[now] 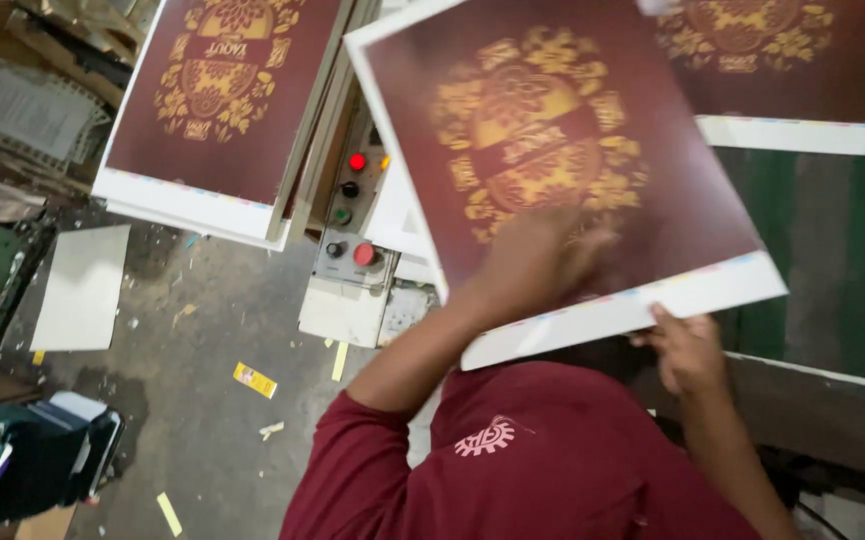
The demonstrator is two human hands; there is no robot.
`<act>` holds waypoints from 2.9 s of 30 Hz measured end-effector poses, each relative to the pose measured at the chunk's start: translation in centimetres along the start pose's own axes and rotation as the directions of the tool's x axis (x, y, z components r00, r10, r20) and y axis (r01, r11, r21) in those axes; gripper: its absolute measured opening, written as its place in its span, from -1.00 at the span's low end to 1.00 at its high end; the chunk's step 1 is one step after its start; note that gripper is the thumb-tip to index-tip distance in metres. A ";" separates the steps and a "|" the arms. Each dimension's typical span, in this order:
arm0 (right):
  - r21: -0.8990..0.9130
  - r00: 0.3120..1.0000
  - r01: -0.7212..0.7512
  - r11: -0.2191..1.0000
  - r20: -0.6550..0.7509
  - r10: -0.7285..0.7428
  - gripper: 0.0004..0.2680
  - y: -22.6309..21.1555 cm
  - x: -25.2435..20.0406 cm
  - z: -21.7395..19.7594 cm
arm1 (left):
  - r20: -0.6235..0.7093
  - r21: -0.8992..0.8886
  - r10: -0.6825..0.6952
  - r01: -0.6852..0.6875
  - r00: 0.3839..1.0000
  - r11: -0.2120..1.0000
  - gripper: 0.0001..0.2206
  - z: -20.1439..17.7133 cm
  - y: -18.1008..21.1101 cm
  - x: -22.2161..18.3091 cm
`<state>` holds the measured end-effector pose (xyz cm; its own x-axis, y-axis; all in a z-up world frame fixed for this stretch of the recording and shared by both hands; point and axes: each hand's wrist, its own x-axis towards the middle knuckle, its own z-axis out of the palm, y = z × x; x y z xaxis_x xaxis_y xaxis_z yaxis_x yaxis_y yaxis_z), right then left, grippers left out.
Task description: Operating an industrial printing machine by aligning and feeding printed sheets onto a conveyor belt.
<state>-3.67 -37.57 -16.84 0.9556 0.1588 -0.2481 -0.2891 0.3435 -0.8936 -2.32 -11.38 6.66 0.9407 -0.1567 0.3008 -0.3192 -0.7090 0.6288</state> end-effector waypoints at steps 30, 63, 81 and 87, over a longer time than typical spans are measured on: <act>-0.049 0.891 0.228 0.973 -0.392 -0.228 -0.74 -0.4 -5.6 -14.5 | -0.393 0.879 -0.084 0.401 0.916 0.258 -0.73 -27.2 -20.0 -8.6; -0.280 0.921 0.172 0.944 0.386 -0.053 -0.84 7.1 3.4 -1.7 | 0.094 0.072 0.111 -0.118 0.989 0.990 -0.72 6.7 1.2 -0.7; -0.053 0.859 0.243 0.968 -0.451 -0.241 -0.76 0.3 -4.7 -17.4 | -0.491 0.667 -0.261 0.551 0.831 0.502 -0.46 -19.6 -26.8 -10.6; -0.158 0.863 0.227 0.961 -0.425 -0.274 -0.77 -0.5 -7.4 -17.5 | -0.352 0.661 -0.502 0.590 0.790 0.464 -0.46 -22.6 -26.1 -11.4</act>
<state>-9.63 -55.09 -21.06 0.9278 -0.3502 -0.1285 -0.0521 0.2195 -0.9742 -7.28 24.42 3.04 0.8628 0.4742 0.1749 0.4824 -0.8759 -0.0047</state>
